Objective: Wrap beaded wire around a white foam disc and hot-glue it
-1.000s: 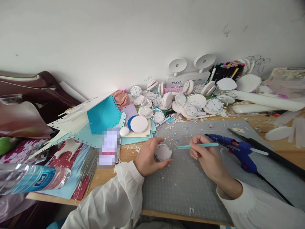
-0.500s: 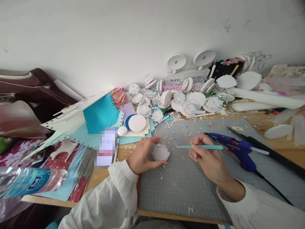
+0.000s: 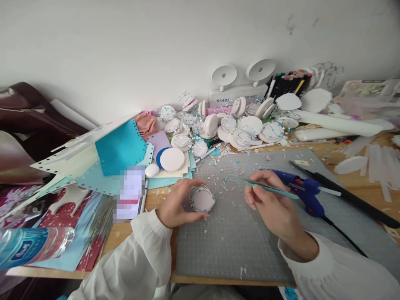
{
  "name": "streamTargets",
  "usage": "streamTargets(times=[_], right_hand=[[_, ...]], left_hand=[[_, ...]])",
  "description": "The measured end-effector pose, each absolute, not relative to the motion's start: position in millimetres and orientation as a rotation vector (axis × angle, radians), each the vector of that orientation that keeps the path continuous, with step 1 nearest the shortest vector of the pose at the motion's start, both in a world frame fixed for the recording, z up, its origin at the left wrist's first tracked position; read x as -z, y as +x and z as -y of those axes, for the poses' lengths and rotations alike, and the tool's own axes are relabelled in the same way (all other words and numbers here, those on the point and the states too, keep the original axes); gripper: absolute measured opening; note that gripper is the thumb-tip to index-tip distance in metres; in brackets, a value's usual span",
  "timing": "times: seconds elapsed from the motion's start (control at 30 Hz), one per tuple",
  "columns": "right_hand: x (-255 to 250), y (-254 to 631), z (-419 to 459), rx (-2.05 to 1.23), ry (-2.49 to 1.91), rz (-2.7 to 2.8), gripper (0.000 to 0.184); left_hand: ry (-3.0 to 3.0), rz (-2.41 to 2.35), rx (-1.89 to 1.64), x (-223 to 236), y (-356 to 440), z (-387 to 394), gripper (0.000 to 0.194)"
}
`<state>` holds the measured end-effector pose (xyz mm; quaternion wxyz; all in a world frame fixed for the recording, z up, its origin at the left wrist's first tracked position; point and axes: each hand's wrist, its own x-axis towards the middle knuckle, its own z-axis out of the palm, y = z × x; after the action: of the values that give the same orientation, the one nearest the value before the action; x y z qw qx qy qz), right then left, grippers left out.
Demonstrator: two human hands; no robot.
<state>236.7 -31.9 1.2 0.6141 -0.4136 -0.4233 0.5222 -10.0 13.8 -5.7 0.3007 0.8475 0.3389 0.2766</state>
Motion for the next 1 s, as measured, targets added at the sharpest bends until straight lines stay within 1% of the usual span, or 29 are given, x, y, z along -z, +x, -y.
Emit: streamTargets(times=[0.2, 0.33, 0.5, 0.67, 0.87, 1.0], right_hand=[[-5, 242, 33, -1.223, -0.950, 0.979, 0.011], [5, 239, 36, -1.331, -0.961, 1.025, 0.015], [18, 233, 45, -1.425, -0.962, 1.154, 0.009], [13, 229, 53, -1.268, -0.953, 1.357, 0.007], [7, 225, 56, -1.062, -0.909, 1.515, 0.019], [6, 221, 56, -0.987, -0.925, 1.560, 0.021]], left_hand=[[1.958, -0.749, -0.927, 12, -13, -12, 0.074], [1.737, -0.717, -1.000, 10, -10, -9, 0.070], [1.589, -0.653, -1.093, 10, -6, -5, 0.071], [1.705, -0.680, -1.148, 11, -5, -2, 0.077], [1.817, -0.700, -1.302, 15, -3, 3, 0.086], [1.841, -0.725, -1.333, 20, 0, 7, 0.086]])
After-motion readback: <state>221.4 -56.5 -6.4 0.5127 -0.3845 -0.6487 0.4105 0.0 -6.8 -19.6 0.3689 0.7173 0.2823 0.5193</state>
